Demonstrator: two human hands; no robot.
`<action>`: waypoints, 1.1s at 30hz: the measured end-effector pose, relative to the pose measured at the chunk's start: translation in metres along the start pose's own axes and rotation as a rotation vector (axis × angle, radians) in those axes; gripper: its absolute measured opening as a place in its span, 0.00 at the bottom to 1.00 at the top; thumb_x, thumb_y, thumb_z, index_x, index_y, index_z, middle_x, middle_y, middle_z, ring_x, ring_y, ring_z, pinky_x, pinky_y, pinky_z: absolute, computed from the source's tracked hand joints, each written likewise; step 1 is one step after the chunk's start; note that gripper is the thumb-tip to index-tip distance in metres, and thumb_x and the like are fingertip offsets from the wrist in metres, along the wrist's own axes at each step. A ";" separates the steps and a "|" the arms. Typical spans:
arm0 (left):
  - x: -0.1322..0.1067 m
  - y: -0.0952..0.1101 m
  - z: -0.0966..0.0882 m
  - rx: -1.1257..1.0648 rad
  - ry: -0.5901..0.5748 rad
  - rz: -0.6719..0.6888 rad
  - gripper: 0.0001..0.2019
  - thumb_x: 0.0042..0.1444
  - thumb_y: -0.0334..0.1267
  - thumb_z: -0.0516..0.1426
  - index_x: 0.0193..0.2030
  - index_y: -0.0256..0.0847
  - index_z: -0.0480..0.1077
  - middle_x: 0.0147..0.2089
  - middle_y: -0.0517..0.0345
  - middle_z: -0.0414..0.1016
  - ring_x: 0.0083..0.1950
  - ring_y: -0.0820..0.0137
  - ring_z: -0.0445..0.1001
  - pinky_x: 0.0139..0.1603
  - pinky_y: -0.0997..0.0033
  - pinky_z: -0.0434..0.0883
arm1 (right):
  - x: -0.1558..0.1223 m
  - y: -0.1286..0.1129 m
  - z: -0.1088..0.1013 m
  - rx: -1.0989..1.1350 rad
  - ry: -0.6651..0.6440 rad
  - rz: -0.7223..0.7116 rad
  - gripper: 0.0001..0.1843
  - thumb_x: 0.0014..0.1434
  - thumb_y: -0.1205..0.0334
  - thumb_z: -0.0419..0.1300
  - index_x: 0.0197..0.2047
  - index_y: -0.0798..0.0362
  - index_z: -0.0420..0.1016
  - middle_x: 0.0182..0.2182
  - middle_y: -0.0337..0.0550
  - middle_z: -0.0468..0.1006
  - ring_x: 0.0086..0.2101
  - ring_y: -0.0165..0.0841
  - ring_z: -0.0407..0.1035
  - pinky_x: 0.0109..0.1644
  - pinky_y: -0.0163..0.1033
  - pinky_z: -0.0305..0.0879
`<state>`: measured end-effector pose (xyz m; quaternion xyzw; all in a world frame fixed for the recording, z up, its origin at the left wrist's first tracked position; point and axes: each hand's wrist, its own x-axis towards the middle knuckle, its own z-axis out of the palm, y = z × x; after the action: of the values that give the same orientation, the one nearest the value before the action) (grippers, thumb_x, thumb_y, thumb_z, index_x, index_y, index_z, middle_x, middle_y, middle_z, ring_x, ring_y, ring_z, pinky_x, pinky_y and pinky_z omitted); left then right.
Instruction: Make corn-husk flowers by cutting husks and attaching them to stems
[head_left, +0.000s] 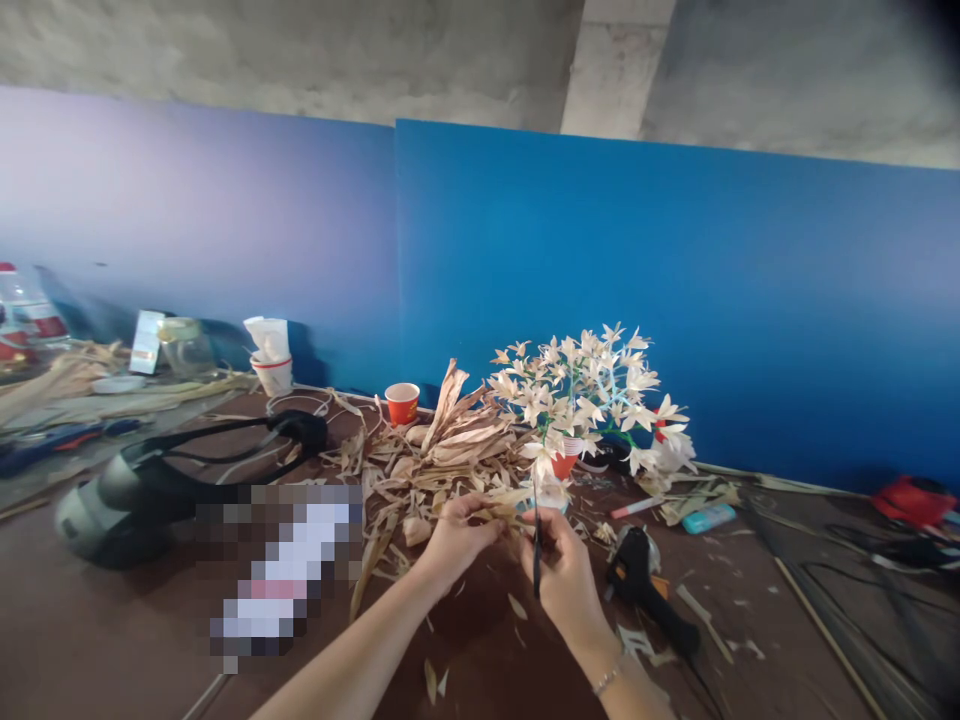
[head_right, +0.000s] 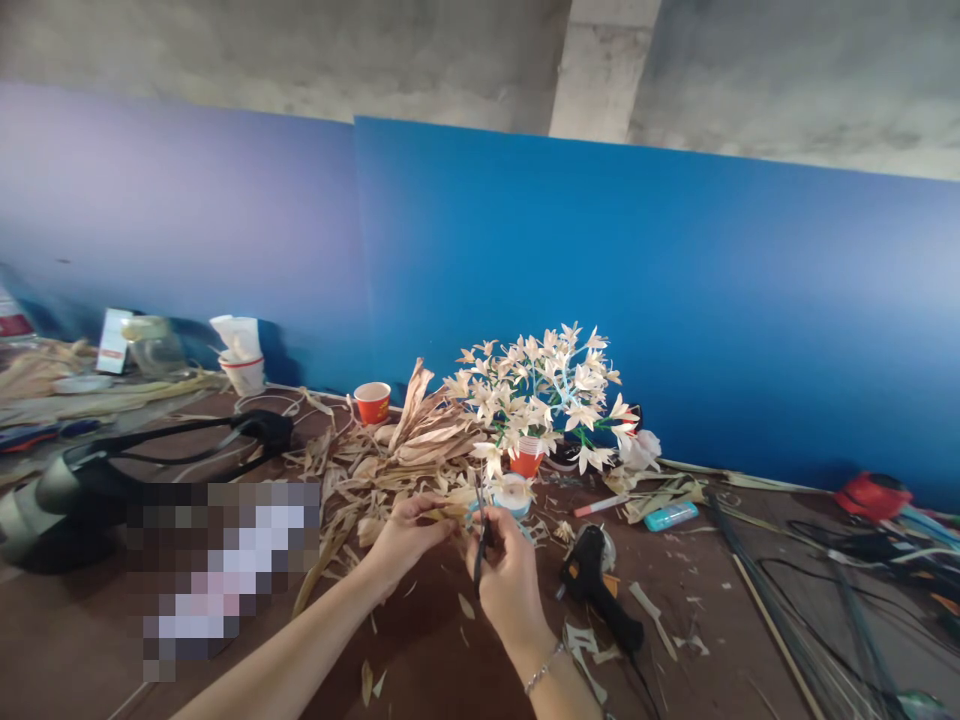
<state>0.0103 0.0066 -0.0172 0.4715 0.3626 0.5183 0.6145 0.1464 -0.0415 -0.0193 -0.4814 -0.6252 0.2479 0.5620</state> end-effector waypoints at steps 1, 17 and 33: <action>-0.001 0.001 0.001 0.001 0.017 -0.003 0.08 0.33 0.32 0.64 0.24 0.36 0.72 0.21 0.61 0.74 0.22 0.74 0.69 0.25 0.77 0.65 | 0.000 0.000 0.000 0.000 0.001 -0.001 0.09 0.52 0.66 0.56 0.39 0.57 0.66 0.35 0.48 0.73 0.33 0.33 0.69 0.40 0.37 0.66; 0.014 0.015 -0.021 0.087 0.195 0.116 0.12 0.32 0.41 0.65 0.25 0.36 0.73 0.25 0.55 0.77 0.28 0.67 0.74 0.32 0.70 0.69 | 0.001 -0.008 -0.005 -0.009 -0.044 0.046 0.08 0.52 0.63 0.56 0.37 0.56 0.67 0.28 0.41 0.71 0.29 0.31 0.66 0.35 0.33 0.65; 0.007 0.029 -0.024 0.043 0.098 -0.024 0.11 0.37 0.42 0.64 0.22 0.35 0.73 0.23 0.55 0.75 0.21 0.73 0.68 0.21 0.76 0.63 | 0.001 0.001 -0.013 -0.235 -0.248 0.004 0.16 0.47 0.69 0.55 0.41 0.54 0.72 0.30 0.44 0.77 0.30 0.35 0.70 0.37 0.37 0.65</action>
<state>-0.0189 0.0187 0.0039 0.4540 0.4090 0.5256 0.5920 0.1589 -0.0429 -0.0162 -0.5109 -0.7134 0.2315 0.4200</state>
